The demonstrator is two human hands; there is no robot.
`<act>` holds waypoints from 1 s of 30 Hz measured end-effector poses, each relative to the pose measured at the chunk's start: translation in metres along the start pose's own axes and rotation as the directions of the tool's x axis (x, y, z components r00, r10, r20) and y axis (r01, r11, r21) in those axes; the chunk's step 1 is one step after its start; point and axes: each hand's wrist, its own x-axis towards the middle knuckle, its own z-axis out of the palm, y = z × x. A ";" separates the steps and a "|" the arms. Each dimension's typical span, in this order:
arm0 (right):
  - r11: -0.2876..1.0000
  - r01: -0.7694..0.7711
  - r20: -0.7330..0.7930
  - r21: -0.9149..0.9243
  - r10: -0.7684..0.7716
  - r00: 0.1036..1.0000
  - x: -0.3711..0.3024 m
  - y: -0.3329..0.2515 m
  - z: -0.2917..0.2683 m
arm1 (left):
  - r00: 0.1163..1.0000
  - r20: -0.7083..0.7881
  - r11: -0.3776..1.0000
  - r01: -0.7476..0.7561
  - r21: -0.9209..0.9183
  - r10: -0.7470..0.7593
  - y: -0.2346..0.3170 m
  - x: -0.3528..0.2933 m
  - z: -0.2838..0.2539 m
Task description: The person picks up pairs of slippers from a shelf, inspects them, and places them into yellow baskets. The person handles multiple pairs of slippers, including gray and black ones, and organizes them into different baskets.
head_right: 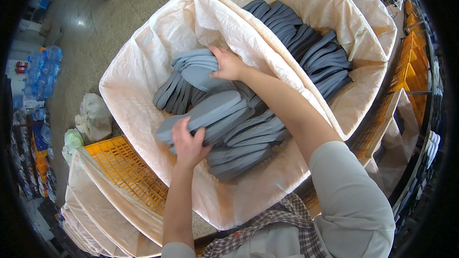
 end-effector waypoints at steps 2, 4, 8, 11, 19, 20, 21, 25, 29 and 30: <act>0.993 0.038 0.042 -0.108 -0.033 0.999 -0.002 -0.003 -0.005 | 0.991 0.132 1.000 0.019 0.021 -0.022 -0.001 0.005 0.031; 0.939 0.164 0.141 -0.301 -0.126 0.982 -0.018 -0.006 0.011 | 0.975 0.221 0.999 0.001 0.054 -0.013 -0.006 -0.001 0.061; 0.736 0.265 0.325 -0.623 -0.065 0.944 -0.071 -0.016 0.080 | 0.933 0.337 0.992 0.117 0.052 -0.128 -0.018 -0.028 0.108; 0.676 0.149 0.296 -0.721 0.107 0.949 -0.074 -0.017 0.101 | 0.911 0.350 0.974 0.225 0.027 -0.220 -0.018 -0.056 0.115; 0.859 0.152 0.653 -0.489 0.245 0.717 -0.072 -0.015 0.047 | 0.892 0.151 0.903 0.429 0.011 -0.425 0.015 -0.054 0.136; 0.880 0.147 0.673 -0.452 0.229 0.703 -0.075 -0.012 0.050 | 0.875 0.196 0.894 0.449 0.014 -0.442 0.015 -0.052 0.142; 0.908 0.038 0.649 -0.418 0.269 0.711 -0.079 -0.007 0.052 | 0.862 0.183 0.880 0.473 0.048 -0.474 0.014 -0.052 0.145; 0.923 -0.152 0.464 -0.353 0.314 0.829 -0.094 0.006 0.066 | 0.873 0.182 0.892 0.445 0.079 -0.452 0.014 -0.048 0.156; 0.869 -0.123 0.459 -0.479 0.368 0.809 -0.089 0.002 0.058 | 0.846 0.278 0.888 0.453 0.072 -0.455 0.009 -0.043 0.144; 0.866 -0.148 0.407 -0.478 0.368 0.836 -0.094 -0.003 0.054 | 0.818 0.315 0.873 0.479 0.093 -0.482 0.007 -0.043 0.139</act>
